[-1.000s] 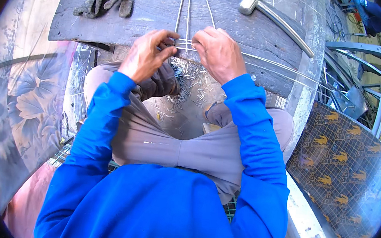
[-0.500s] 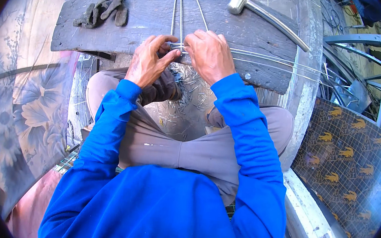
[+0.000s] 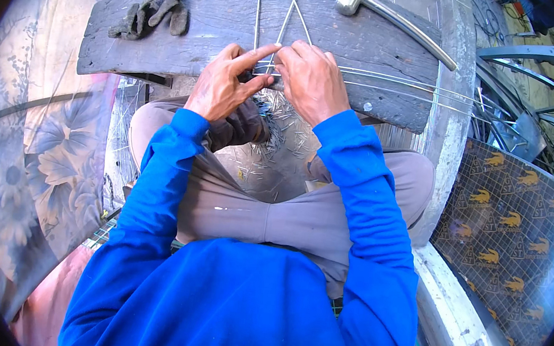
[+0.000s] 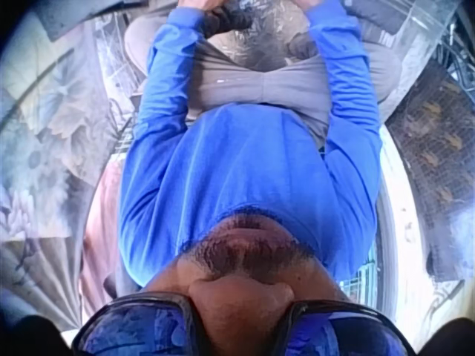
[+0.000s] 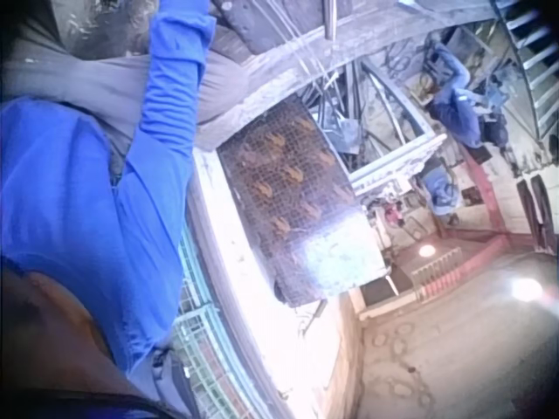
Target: Bending and cutting metal wire or rods to create a wire frame structure.
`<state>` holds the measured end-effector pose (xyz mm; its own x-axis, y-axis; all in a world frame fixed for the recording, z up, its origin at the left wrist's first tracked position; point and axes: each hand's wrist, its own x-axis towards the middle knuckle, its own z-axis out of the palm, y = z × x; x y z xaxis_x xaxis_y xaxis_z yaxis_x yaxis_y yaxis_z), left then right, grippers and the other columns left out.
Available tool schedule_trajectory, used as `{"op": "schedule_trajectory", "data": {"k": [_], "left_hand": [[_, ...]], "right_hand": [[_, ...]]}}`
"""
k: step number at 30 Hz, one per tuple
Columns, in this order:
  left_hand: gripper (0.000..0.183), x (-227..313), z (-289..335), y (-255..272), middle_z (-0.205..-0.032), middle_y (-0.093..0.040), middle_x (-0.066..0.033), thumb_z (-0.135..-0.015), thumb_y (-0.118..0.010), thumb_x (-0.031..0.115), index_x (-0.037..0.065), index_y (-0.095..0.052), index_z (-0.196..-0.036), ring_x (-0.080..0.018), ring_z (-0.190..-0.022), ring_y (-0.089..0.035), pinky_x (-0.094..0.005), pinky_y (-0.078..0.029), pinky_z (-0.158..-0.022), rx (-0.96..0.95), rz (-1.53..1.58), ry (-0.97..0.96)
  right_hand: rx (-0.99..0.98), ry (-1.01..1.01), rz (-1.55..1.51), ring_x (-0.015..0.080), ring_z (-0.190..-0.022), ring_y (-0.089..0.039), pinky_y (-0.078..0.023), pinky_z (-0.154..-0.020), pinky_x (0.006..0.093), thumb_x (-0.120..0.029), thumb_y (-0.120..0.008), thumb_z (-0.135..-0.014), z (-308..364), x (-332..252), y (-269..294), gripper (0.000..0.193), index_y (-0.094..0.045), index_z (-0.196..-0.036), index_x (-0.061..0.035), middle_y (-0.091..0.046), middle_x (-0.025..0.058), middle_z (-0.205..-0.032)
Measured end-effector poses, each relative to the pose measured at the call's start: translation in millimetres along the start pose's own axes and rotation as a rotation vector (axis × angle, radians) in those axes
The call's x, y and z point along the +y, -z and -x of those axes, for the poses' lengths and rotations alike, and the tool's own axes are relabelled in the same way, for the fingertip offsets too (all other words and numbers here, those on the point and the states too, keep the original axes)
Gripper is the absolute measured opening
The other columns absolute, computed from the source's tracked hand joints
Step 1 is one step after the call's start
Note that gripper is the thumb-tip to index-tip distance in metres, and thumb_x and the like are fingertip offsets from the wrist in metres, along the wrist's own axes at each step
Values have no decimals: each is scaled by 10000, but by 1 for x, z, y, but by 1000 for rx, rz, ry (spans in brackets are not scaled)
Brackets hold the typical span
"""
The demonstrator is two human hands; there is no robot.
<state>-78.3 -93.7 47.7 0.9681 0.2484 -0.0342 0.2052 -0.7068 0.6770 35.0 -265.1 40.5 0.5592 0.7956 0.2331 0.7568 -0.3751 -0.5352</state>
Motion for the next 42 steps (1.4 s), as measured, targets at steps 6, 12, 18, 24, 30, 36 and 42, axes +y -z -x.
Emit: {"op": "schedule_trajectory", "data": {"k": [6,12,18,24,30,36,42], "left_hand": [[474,-6,-12,10,-1053,-619,-151,-908,-813,387,210,-711,-1336,-330,-959,-644,-442,-547,-859,-131,-80,-51],[484,-23,-12,2,-1234,-651,-153,-911,-805,377,164,-704,-1334,-355,-1149,-666,-449,-562,-966,-16,-89,-270],[460,-13,-8,2,-1234,-663,-138,-928,-785,352,141,-705,-1328,-356,-1143,-671,-448,-562,-973,-42,-47,-188],[367,-2,-7,0,-1165,-670,-133,-946,-749,289,126,-725,-1274,-358,-1119,-663,-467,-548,-967,-26,-8,-120],[240,-7,-8,-9,-1059,-702,-142,-960,-749,237,101,-770,-1156,-365,-976,-686,-452,-559,-852,72,-18,-212],[180,-8,-11,-7,-1000,-717,-121,-967,-739,212,114,-798,-1106,-338,-949,-686,-428,-556,-841,98,-59,-231],[159,-2,-8,-8,-995,-715,-112,-963,-740,199,124,-787,-1095,-334,-944,-687,-435,-552,-828,106,-55,-222]], "right_hand": [[-1,13,-42,323,-941,-668,-506,-830,463,-133,-705,-934,1,4,-2,58,-683,-966,-89,-652,87,-940],[5,-3,-68,334,-928,-672,-521,-836,473,-117,-717,-915,-1,3,-1,60,-688,-957,-85,-656,91,-920],[15,13,-106,336,-920,-671,-530,-845,471,-109,-714,-913,0,2,2,58,-686,-948,-72,-654,102,-917],[39,29,-79,365,-899,-673,-544,-789,460,-70,-737,-889,3,0,5,109,-685,-976,-32,-667,142,-947],[49,13,-67,359,-900,-662,-526,-830,479,-123,-709,-915,6,2,4,67,-686,-944,-67,-646,117,-912],[8,-207,-323,345,-905,-746,-593,-831,433,-198,-686,-975,-17,31,41,181,-777,-1051,-62,-764,156,-970],[-113,-422,-20,379,-1020,-762,-590,-951,460,-482,-724,-941,-39,64,58,441,-805,-1131,-92,-787,201,-1061]]}}
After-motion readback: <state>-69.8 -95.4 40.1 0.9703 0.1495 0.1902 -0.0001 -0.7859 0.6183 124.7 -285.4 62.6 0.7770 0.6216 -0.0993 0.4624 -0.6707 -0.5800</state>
